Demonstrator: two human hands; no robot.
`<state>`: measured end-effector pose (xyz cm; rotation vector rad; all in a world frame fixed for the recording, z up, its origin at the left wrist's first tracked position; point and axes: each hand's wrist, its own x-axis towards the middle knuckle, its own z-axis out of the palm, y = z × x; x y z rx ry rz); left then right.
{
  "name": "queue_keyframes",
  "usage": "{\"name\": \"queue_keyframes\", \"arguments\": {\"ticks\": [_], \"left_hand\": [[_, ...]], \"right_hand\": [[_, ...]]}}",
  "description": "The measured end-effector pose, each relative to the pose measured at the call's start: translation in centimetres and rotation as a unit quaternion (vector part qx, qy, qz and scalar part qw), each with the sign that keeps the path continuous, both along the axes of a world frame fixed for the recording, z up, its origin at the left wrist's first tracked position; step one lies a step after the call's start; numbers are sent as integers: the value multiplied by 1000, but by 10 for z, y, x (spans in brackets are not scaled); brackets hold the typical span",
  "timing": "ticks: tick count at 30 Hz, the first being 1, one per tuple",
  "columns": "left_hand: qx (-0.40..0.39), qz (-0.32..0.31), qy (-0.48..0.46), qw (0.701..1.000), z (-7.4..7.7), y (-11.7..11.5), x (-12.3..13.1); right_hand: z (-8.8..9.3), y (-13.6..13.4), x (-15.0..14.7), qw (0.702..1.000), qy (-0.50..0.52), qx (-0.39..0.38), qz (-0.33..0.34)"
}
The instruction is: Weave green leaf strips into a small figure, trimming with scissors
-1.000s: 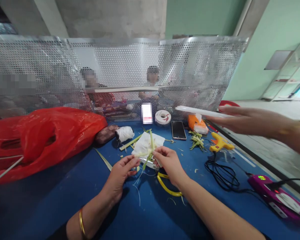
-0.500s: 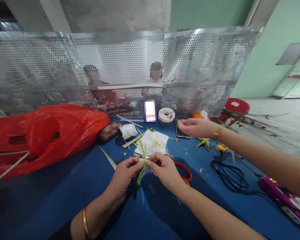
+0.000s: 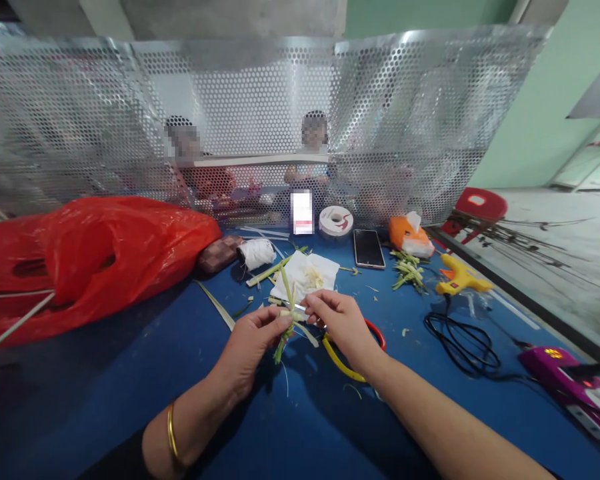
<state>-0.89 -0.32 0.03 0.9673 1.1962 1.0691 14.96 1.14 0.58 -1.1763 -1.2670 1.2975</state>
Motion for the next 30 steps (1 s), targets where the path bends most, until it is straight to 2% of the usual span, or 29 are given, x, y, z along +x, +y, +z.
{"name": "queue_keyframes", "arguments": {"ticks": [7,11,16,21,28,30], "left_hand": [[-8,-36,29,999,5,-4,2],[-29,-50,10,998,6,-4,3],[-48,-43,-28,998,4,-3,3],[-70,-72,-54,994,3,-4,4],[-26,-17,-22,999,4,-4,6],[-29,-22,-34,999,3,-3,5]], "right_hand": [[-3,-4,-5,994,80,-72,27],[-9,-1,-1,981,146,-120,51],[-13,-1,-2,981,163,-105,25],[-13,-4,-8,982,168,-91,-6],[-15,-9,-11,986,151,-67,-18],[-15,-9,-12,987,143,-65,-17]]}}
